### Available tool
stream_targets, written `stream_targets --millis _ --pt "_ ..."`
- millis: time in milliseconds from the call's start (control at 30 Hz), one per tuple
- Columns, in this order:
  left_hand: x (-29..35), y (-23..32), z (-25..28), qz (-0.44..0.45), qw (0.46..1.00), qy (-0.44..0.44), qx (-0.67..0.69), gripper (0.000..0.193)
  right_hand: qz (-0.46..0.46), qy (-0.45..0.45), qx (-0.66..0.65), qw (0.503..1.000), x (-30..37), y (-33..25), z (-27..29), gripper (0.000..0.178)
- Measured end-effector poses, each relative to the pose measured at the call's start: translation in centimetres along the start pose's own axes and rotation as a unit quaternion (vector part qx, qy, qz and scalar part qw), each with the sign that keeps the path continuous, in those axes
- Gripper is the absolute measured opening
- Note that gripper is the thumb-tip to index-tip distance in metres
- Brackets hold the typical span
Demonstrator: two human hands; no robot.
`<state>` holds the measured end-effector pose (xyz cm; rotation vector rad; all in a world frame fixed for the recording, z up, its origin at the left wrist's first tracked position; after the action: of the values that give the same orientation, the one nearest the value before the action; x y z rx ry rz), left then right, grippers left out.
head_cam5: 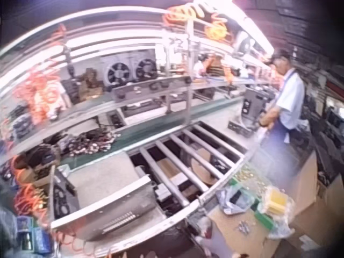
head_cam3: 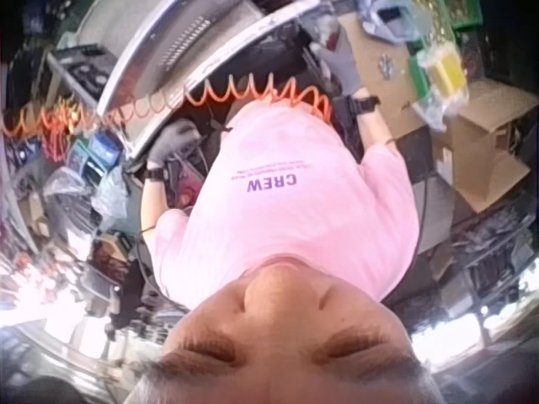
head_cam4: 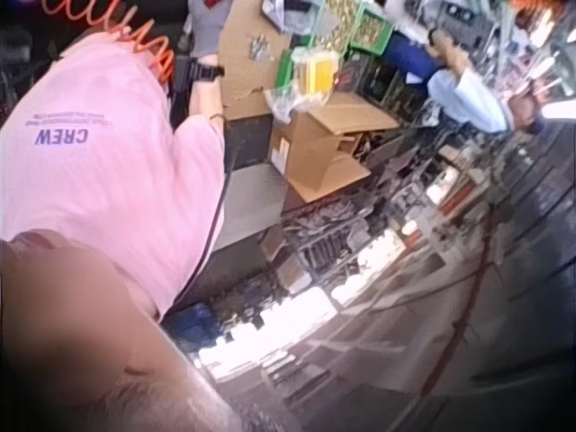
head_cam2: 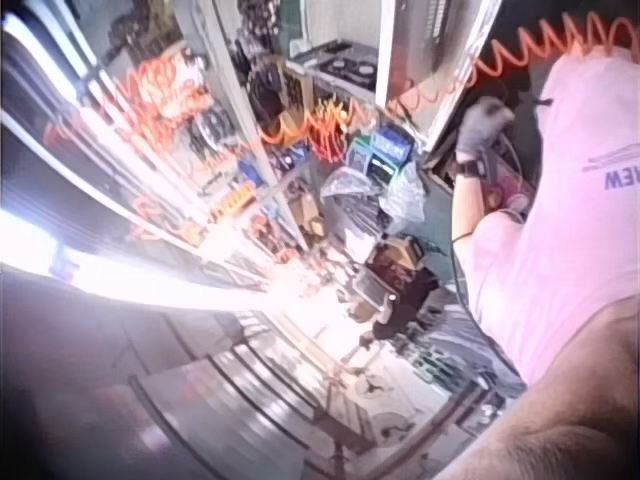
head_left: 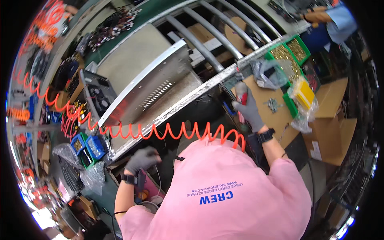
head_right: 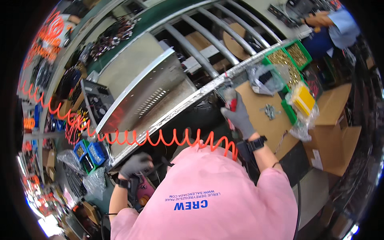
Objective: Assemble internal components, fans, and wiring into a metal electronics chassis using power tools and hand tools.
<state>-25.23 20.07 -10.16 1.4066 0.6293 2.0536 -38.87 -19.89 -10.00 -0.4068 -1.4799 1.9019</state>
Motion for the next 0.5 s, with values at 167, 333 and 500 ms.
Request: stream_targets --millis 167,333,500 --pt "-7.8 10.2 7.5 -0.182 0.964 0.118 0.157 0.031 -0.068 -0.051 -0.012 0.996 -1.6 -1.3 -1.0 0.075" --pt "-15.5 24.3 5.6 -0.368 0.918 0.015 0.146 0.036 0.048 -0.006 0.050 0.998 0.8 -3.0 -0.1 0.078" --pt "-21.7 30.3 2.1 -0.406 0.877 0.005 0.258 0.028 -0.024 0.032 -0.013 0.999 3.7 -2.7 1.8 0.078"
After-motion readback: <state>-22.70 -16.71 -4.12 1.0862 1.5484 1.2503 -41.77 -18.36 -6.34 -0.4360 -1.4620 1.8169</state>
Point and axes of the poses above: each hand's wrist, its own x-axis away from the middle knuckle, its own z-axis out of the back of the hand, y = z × x, the point moved 7 cm from there along -x, towards the middle knuckle, and after that the axes turned 9 degrees about -z, right-handed, at the moved point
